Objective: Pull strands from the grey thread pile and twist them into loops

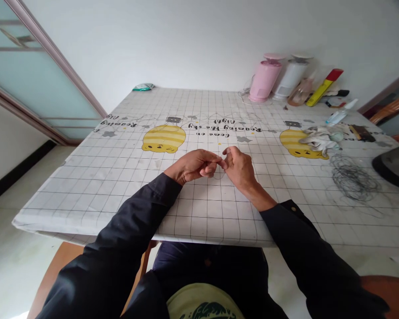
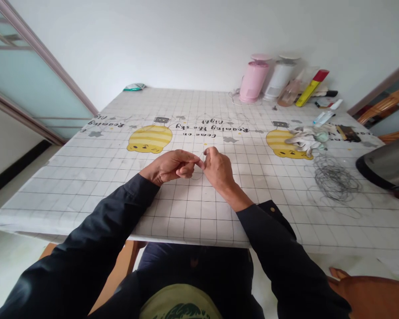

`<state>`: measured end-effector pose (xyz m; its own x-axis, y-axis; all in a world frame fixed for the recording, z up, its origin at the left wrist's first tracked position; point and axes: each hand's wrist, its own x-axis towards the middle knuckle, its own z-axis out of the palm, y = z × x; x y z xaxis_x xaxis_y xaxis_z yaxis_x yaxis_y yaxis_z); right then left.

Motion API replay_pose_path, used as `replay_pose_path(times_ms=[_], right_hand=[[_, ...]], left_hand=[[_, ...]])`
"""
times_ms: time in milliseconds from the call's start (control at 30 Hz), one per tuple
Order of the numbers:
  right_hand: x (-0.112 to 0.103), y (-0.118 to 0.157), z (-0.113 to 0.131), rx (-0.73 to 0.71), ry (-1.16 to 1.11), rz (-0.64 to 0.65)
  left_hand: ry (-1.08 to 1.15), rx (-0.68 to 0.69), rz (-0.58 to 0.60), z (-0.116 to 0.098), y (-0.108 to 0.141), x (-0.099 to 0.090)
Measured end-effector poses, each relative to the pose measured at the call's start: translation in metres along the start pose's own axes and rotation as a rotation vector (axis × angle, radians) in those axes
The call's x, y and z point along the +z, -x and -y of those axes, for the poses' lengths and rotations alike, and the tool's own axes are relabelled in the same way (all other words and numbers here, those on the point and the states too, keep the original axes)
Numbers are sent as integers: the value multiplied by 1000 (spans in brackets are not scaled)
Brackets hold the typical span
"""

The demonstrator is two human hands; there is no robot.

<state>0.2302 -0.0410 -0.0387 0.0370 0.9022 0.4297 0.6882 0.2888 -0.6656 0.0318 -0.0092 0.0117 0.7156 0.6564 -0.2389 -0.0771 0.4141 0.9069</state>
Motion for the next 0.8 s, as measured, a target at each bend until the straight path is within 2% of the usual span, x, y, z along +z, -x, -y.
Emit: replay_pose_path(times_ms=[200, 400, 667, 800], right_hand=[[1, 2, 4, -35, 17, -39], [-2, 2, 2, -31, -67, -75], [-10, 4, 4, -6, -134, -120], [-11, 5, 5, -14, -130, -118]], left_hand=[[-56, -31, 36, 0, 0, -1], [-92, -4, -12, -7, 6, -2], [-138, -46, 61, -14, 6, -8], [-170, -13, -14, -10, 3, -15]])
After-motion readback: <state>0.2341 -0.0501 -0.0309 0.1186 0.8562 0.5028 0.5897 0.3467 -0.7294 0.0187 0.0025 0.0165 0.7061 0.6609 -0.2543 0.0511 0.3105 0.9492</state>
